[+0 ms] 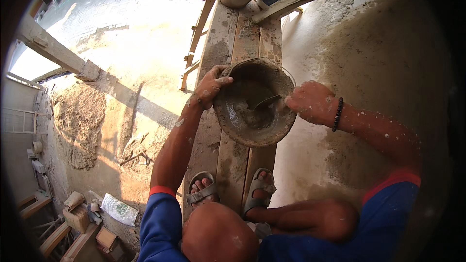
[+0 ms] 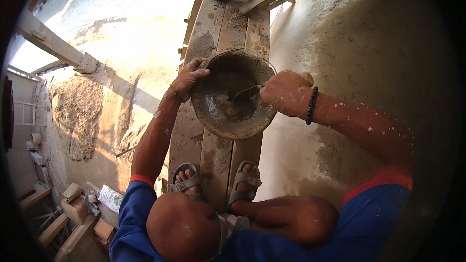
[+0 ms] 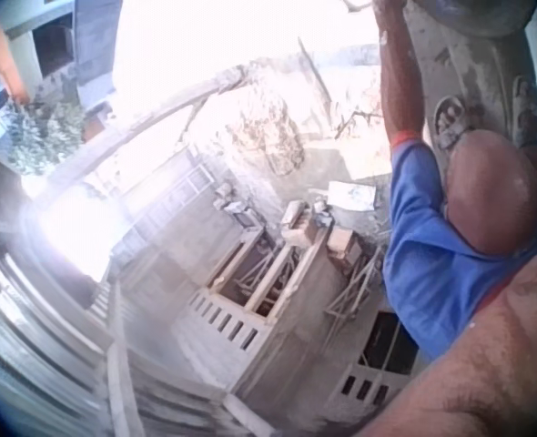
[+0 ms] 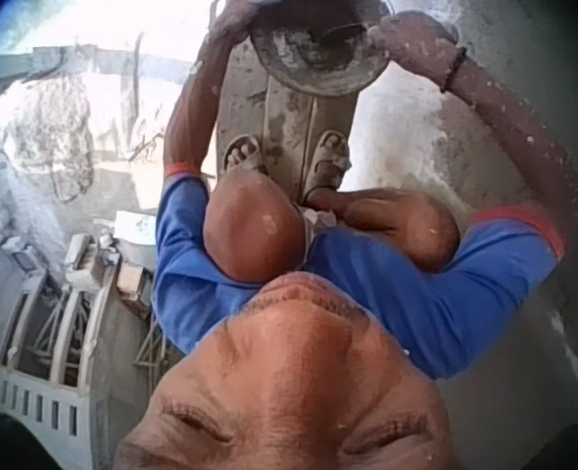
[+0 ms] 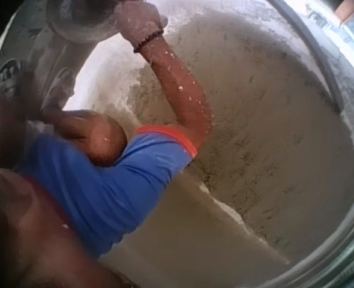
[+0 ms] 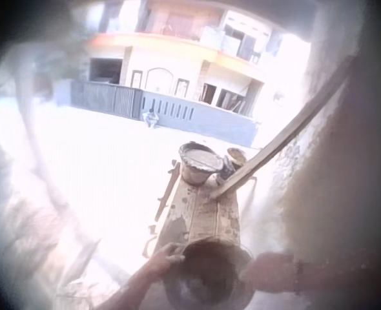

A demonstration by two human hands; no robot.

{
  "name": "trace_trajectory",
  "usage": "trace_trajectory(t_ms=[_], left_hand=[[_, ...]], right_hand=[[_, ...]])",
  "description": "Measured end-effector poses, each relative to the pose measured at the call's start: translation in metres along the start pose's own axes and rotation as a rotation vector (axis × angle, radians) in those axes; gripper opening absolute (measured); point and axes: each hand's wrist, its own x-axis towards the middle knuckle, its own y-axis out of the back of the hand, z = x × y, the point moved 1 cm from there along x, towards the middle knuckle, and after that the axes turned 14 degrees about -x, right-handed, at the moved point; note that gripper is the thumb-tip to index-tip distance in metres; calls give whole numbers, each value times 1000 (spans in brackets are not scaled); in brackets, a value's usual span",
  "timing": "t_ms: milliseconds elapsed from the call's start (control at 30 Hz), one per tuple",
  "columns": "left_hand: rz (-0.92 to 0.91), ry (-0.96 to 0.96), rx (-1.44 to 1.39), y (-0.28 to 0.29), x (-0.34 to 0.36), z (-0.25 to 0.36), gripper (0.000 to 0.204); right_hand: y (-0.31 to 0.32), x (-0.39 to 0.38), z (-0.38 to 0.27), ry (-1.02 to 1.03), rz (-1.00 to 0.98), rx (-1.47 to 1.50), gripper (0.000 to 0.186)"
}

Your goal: The person mixes plaster in a bucket with a trowel, applies it to a concrete wall, and smooths the surface using a wooden board while positioned on a scaffold.

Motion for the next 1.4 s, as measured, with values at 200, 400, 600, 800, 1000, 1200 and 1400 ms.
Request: trace_trajectory(t_ms=[200, 400, 600, 800, 1000, 1200, 1400], left_hand=[[522, -96, -92, -21, -108, -72, 37], [303, -118, -317, -59, -133, -82, 26], [314, -138, -357, -70, -120, -74, 6], [389, -203, -237, -58, -120, -76, 4], [221, -126, -38, -23, -97, -44, 6], [152, 3, 119, -8, -66, 7, 22], [64, 47, 460, 15, -35, 26, 21]], right_hand=[[-14, 39, 32, -152, 169, -32, 6], [-32, 125, -10, -26, 93, -124, 8], [-50, 112, -6, 218, 519, -93, 6], [-26, 111, -20, 235, 261, -214, 5], [-28, 109, -21, 254, 301, -224, 6], [-34, 106, -15, 290, 401, -127, 6], [-33, 70, -68, 286, 274, -18, 8]])
